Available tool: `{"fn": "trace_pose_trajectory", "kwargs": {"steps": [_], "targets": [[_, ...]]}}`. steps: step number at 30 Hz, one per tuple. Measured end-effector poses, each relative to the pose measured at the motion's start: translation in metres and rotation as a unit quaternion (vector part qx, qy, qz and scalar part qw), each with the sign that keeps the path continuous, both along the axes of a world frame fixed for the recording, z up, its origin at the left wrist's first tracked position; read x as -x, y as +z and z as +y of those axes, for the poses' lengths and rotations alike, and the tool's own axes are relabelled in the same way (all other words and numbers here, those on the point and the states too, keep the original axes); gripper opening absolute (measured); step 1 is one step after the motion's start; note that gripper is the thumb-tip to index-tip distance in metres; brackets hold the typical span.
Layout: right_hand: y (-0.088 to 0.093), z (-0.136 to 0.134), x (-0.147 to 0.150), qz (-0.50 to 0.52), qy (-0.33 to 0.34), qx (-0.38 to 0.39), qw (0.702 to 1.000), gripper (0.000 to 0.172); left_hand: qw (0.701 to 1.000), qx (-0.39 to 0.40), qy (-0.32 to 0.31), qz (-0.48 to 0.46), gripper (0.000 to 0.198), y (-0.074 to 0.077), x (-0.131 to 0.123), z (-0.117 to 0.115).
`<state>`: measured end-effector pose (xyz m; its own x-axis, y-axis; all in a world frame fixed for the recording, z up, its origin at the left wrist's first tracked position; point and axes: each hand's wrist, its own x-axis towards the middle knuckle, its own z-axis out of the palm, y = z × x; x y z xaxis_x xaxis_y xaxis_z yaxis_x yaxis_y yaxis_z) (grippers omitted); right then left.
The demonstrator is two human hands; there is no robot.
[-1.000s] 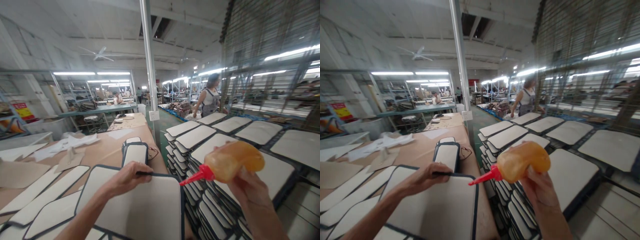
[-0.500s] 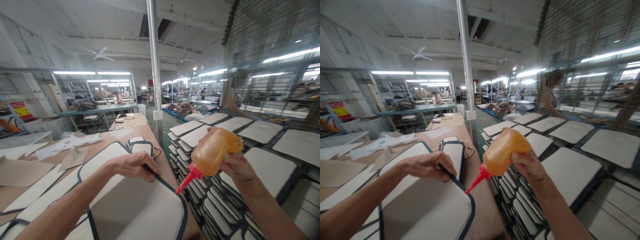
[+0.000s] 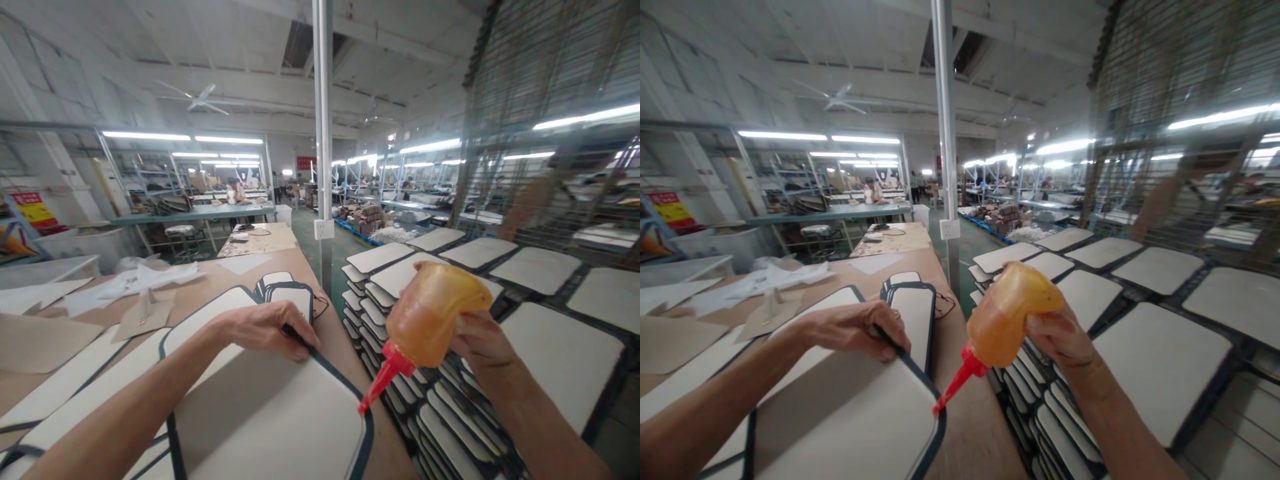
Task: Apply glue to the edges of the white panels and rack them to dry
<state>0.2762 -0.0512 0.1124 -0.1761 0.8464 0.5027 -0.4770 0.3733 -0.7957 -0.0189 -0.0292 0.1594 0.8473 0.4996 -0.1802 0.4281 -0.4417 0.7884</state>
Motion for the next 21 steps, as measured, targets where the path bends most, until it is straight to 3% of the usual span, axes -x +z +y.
{"fn": "trace_pose_trajectory", "kwargs": {"steps": [6, 11, 15, 21], "targets": [[-0.004, -0.003, -0.001, 0.013, -0.070, 0.003, 0.997, 0.061, 1.000, -0.016, 0.025, -0.008, 0.027, -0.005, 0.012, 0.008], [-0.020, -0.011, -0.003, 0.074, -0.177, 0.014, 0.981, 0.058, 0.998, -0.029, 0.046, -0.036, 0.028, -0.012, 0.021, 0.014], [-0.031, -0.018, -0.004, 0.119, -0.265, 0.018, 0.957, 0.054, 0.991, -0.028, 0.113, -0.064, 0.031, -0.023, 0.023, 0.018], [-0.050, -0.027, -0.014, 0.107, -0.301, 0.012, 0.947, 0.063, 0.978, 0.035, 0.170, -0.115, 0.030, -0.039, 0.015, 0.025]]}}
